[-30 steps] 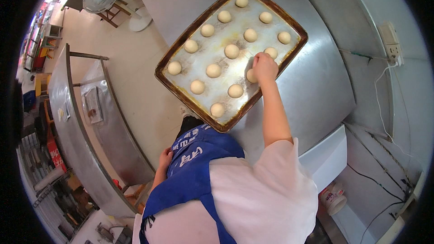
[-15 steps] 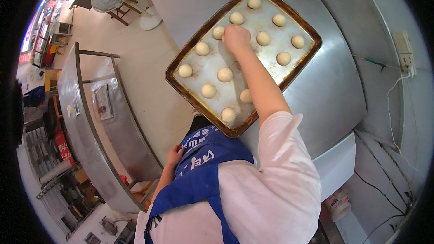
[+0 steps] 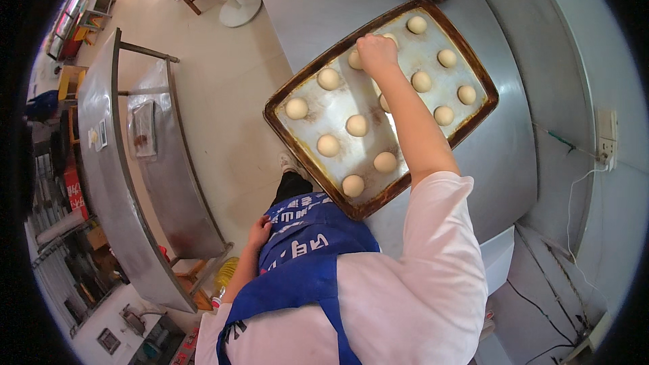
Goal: The person pokes dough balls on baking trays using a thin stick and places the trays into a commercial oven.
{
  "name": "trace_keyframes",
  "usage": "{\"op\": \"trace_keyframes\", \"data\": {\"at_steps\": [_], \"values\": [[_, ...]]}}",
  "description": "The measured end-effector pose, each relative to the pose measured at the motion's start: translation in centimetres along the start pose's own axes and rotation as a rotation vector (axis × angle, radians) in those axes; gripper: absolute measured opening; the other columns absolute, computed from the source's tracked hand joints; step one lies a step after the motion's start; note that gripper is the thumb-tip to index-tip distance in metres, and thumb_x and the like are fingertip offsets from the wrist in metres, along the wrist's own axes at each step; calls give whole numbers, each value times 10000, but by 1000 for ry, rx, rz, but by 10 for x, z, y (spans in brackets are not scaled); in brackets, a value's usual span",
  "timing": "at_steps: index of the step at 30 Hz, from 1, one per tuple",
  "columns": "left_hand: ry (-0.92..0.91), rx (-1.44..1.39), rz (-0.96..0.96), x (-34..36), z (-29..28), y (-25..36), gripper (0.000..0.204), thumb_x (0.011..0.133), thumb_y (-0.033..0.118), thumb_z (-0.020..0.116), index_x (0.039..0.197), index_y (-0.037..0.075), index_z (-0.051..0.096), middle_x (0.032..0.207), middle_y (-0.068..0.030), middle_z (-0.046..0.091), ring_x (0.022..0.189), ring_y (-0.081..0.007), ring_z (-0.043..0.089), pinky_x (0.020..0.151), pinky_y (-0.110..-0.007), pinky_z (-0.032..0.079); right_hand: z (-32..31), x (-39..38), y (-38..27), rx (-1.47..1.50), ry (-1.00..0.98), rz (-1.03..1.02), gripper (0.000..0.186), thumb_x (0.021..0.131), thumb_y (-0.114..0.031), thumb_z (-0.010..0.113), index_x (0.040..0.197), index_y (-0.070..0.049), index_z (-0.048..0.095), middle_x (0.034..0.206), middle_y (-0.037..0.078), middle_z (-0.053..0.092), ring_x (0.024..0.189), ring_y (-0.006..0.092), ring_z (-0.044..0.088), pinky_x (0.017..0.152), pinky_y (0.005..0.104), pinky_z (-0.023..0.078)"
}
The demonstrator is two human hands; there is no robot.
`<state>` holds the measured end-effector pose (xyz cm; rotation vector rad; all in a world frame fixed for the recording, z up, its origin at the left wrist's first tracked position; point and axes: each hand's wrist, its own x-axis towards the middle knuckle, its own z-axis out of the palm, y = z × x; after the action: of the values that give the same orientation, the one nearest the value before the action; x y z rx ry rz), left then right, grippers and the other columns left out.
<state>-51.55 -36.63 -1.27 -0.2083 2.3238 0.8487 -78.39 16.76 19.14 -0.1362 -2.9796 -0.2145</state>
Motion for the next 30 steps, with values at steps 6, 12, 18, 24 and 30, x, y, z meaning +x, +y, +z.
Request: {"op": "trace_keyframes", "data": {"at_steps": [6,12,18,24,30], "values": [[-5,-15,-23,-8,1,12,396,847,203,556,1200,26,582,1092,-167,663,1015,-279,642,894,-356,487,-18,4,6,2,-20,21,93,789,-96,574,829,-94,658,894,76,637,890,244,644,711,367,535],[-14,-41,-56,-11,0,15,397,850,205,556,1200,19,580,1100,-175,659,1023,-281,639,895,-353,487,-19,3,10,-7,-4,49,98,802,-107,564,823,-92,659,906,77,625,915,246,631,723,375,534],[-23,-37,-43,-8,1,12,393,848,202,557,1199,27,583,1103,-170,659,1027,-277,638,897,-352,486,3,3,11,31,94,39,97,798,-131,562,782,-101,654,867,78,622,872,250,632,696,381,529],[-18,-20,-49,-5,1,9,392,844,208,559,1198,42,587,1113,-161,656,1030,-274,636,900,-354,484,3,-7,16,72,127,94,96,780,-127,573,788,-98,664,856,74,629,853,247,630,704,379,526],[-23,13,-55,-3,-4,7,394,844,214,559,1201,48,587,1112,-157,657,1028,-272,635,902,-357,482,-6,-27,11,212,164,109,113,783,-121,563,799,-97,672,864,81,633,854,251,626,708,387,522]]}}
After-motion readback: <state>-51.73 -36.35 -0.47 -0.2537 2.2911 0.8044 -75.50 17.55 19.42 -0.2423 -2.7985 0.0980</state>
